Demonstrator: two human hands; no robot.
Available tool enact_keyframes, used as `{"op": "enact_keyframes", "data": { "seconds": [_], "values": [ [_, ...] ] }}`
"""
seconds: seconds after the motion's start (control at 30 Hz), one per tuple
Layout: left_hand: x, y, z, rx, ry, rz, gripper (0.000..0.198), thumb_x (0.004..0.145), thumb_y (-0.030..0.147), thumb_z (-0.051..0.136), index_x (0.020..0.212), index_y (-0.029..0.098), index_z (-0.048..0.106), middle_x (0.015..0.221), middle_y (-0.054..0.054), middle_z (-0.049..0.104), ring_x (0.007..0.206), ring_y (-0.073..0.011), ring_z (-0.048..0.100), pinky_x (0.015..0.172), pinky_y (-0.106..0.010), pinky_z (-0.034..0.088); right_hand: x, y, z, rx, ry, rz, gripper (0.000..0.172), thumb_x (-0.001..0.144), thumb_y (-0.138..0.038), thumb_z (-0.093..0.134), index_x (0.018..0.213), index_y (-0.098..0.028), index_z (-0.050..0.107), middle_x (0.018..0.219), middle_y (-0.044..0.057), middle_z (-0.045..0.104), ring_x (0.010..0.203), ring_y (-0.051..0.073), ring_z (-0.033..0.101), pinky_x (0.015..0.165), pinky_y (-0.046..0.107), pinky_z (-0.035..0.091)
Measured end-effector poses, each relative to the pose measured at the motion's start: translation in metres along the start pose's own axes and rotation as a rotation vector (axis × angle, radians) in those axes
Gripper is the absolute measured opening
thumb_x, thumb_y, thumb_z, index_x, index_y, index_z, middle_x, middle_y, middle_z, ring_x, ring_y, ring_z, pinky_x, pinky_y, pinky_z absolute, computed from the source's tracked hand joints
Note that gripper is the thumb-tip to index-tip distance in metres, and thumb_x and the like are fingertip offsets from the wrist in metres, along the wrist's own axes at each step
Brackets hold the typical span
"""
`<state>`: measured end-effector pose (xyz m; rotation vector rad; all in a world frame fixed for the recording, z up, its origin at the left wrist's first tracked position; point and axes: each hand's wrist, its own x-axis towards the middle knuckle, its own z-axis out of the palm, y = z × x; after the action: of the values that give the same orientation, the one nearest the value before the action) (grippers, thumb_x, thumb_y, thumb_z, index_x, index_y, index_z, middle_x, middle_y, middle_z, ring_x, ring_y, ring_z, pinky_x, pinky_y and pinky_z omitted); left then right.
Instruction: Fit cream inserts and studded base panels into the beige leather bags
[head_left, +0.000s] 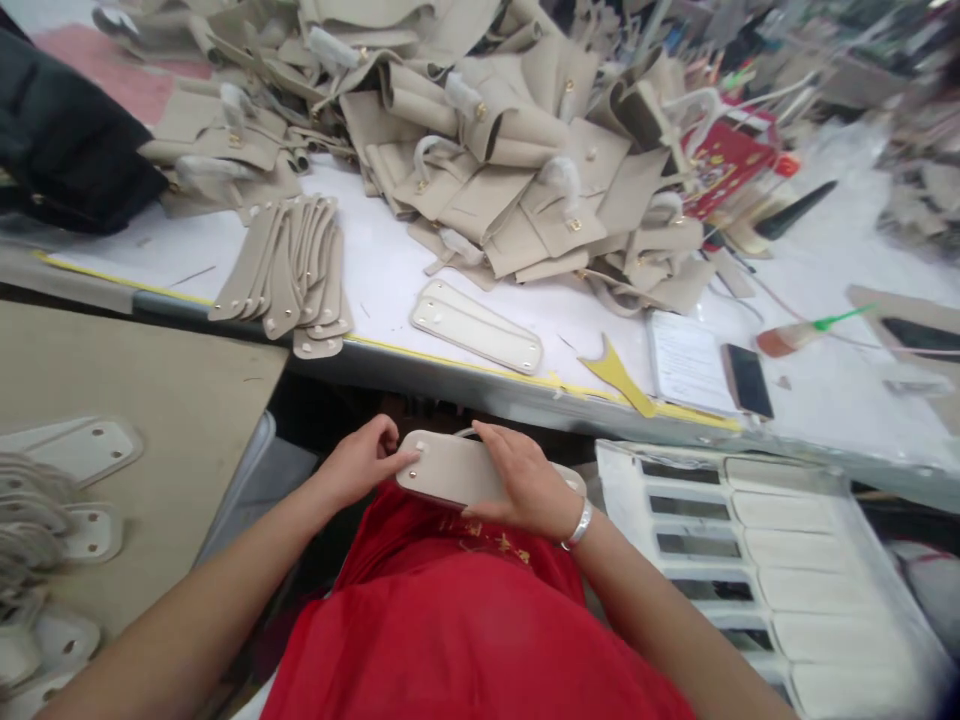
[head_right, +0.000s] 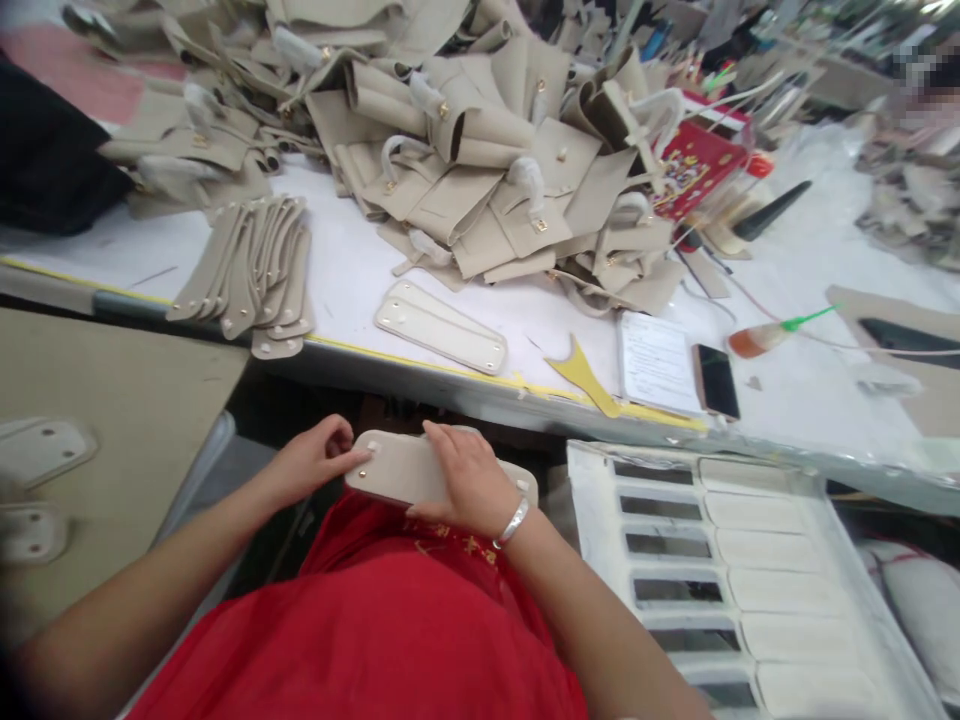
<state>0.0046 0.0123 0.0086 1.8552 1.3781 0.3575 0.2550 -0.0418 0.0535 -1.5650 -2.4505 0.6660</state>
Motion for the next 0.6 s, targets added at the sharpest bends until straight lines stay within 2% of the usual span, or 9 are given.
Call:
{"op": "enact_keyframes", "data": {
  "seconds": [0.07,0.13,0.2,0.27,0.37,0.47,0.6],
  "values": [
    [-0.002,0.007,-0.001,0.123,0.073,0.125,0.051,0.071,0.055,0.057,0.106,0.018,0.051,0.100,-0.007,0.058,0.089,-0.0208,0.056,0.076,-0.033,0.045,-0.025,0.018,-0.012,-0.010,0.014,0.037,0.095,0.063,-0.058,0.065,0.137,-0.014,0.026,0.133,0.017,0.040,0.121,0.028,0.038,0.100,0.043,0.030],
    [-0.001,0.020,0.002,0.241,0.074,0.350,0.068,0.070,0.057,0.058,0.123,0.017,0.041,0.122,-0.013,0.050,0.112,-0.0260,0.046,0.095,-0.039,0.036,-0.045,0.030,-0.017,-0.021,0.016,0.049,0.095,0.063,-0.058,0.065,0.137,-0.014,0.027,0.132,0.017,0.041,0.120,0.029,0.039,0.099,0.044,0.031],
    [0.004,0.037,0.010,0.340,-0.042,0.566,0.084,0.066,0.061,0.059,0.132,0.017,0.031,0.133,-0.015,0.041,0.123,-0.0284,0.036,0.103,-0.043,0.025,-0.055,0.038,-0.014,-0.033,0.007,0.037,0.096,0.061,-0.059,0.066,0.136,-0.013,0.029,0.131,0.018,0.042,0.118,0.030,0.040,0.098,0.045,0.031],
    [0.011,0.051,0.021,0.417,-0.183,0.678,0.093,0.063,0.064,0.061,0.135,0.017,0.028,0.136,-0.015,0.039,0.123,-0.0296,0.036,0.104,-0.044,0.022,-0.057,0.041,-0.008,-0.045,0.002,0.023,0.095,0.060,-0.059,0.066,0.134,-0.012,0.031,0.130,0.019,0.043,0.117,0.030,0.041,0.098,0.045,0.030],
    [0.022,0.061,0.034,0.497,-0.309,0.671,0.088,0.061,0.063,0.062,0.130,0.016,0.035,0.128,-0.015,0.047,0.113,-0.0292,0.044,0.095,-0.041,0.029,-0.055,0.042,-0.001,-0.051,0.008,0.031,0.089,0.062,-0.058,0.065,0.132,-0.010,0.035,0.128,0.018,0.044,0.115,0.029,0.041,0.096,0.043,0.031],
    [0.027,0.061,0.037,0.534,-0.321,0.637,0.079,0.062,0.060,0.062,0.124,0.015,0.040,0.121,-0.014,0.051,0.106,-0.0275,0.047,0.087,-0.037,0.032,-0.054,0.042,0.002,-0.054,0.025,0.049,0.082,0.064,-0.054,0.064,0.128,-0.011,0.039,0.125,0.017,0.046,0.111,0.029,0.043,0.092,0.041,0.032],
    [0.024,0.061,0.037,0.561,-0.319,0.618,0.077,0.062,0.057,0.063,0.123,0.017,0.040,0.121,-0.011,0.050,0.105,-0.0262,0.047,0.086,-0.035,0.031,-0.056,0.041,0.003,-0.061,0.043,0.057,0.079,0.062,-0.051,0.064,0.126,-0.011,0.040,0.123,0.016,0.048,0.107,0.028,0.044,0.089,0.040,0.032]
  ]
}}
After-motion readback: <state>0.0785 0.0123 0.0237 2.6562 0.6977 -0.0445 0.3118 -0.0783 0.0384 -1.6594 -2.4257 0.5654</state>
